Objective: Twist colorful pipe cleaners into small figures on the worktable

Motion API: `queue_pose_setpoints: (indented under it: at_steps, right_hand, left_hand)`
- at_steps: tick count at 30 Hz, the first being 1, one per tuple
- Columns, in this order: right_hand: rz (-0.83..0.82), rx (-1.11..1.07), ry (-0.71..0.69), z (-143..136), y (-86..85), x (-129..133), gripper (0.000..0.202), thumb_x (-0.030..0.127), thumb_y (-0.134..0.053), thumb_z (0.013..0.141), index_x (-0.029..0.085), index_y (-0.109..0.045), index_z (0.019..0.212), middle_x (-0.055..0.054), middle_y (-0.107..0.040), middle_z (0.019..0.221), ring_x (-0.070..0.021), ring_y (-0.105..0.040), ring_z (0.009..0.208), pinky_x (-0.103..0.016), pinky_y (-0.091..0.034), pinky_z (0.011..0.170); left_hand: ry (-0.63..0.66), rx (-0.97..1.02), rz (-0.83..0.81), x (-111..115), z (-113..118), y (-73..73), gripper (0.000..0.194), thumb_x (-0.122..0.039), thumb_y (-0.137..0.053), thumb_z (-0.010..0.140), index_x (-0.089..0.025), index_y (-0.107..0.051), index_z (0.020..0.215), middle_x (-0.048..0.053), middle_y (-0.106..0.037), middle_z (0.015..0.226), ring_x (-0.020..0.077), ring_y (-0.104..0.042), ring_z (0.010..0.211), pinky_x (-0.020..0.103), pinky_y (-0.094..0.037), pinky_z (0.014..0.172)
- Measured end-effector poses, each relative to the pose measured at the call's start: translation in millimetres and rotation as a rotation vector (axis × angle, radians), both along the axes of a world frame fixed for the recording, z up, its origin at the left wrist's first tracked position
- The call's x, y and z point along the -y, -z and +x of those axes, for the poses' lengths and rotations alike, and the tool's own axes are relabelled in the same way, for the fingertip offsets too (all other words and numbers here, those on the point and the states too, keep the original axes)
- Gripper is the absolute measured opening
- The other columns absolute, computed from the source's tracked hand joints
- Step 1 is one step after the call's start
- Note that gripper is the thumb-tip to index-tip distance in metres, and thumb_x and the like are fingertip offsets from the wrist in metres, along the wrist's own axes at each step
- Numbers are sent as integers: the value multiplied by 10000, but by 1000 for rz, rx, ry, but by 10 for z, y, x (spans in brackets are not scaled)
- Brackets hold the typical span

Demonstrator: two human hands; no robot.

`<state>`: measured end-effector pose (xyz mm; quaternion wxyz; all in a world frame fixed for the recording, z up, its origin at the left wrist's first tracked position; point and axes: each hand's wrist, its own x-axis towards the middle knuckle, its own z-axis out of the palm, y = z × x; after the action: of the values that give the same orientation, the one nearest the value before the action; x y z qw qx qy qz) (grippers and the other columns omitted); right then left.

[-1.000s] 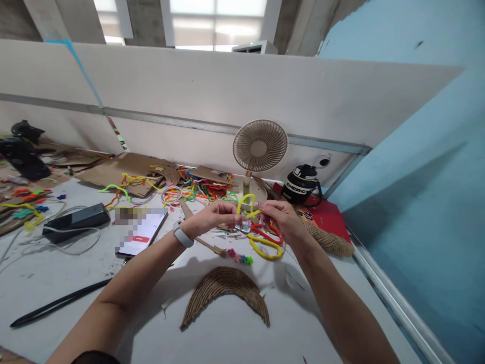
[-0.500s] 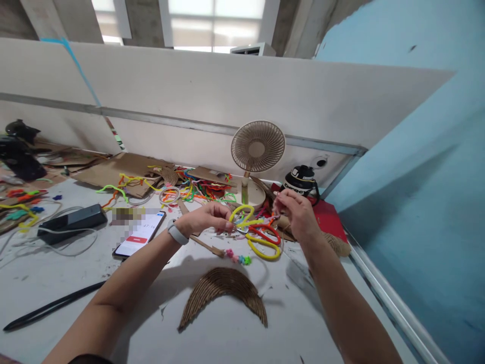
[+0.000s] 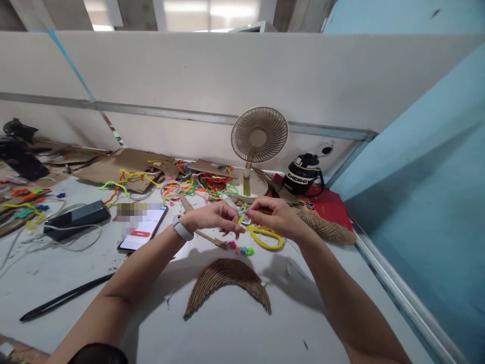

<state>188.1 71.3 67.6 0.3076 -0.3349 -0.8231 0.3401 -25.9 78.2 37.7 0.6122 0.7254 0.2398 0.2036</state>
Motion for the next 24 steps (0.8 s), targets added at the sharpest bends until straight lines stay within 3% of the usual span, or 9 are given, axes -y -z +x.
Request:
queue_pose_setpoints:
  at_steps: [6,10,15,24]
  right_hand:
    - [691,321,317,-86,16,127,225,271,-509,894,170,-636,738,-52,-588,731,-162,-517,714,-269,-342,643]
    - [972,449,476,-160,83,160,248,230,-473,913,172,-627,727,-62,-567,717,-176,-485,721,-282,-311,627]
    - [1041,392,520,-185,142,126,251,222,-469,916,172,-622,724,-51,-545,689,-166,-481,709,-272,-319,631]
    - [1037,344,438,-295,260,175,238,232,-457,926,172,-654,808,-58,-592,665,-160,-506,664,-274,-330,605]
  left_hand:
    - [-217,52,27,-100,-29,58,317,-426,-676,740,-112,-668,697,-6,-536,547,61,-420,491,197,-292,466]
    - [-352,116,53,-108,-15,60,354,-459,-675,730,-110,-658,681,-12,-524,538,66,-433,501,201,-307,487]
    - [-559,337,65,-93,123,98,378,-480,-662,736,-118,-605,641,-25,-513,559,60,-421,528,197,-325,536]
    - [-822,542,47,-31,356,195,370,-471,-667,727,-134,-546,632,-32,-490,578,69,-407,571,204,-334,576]
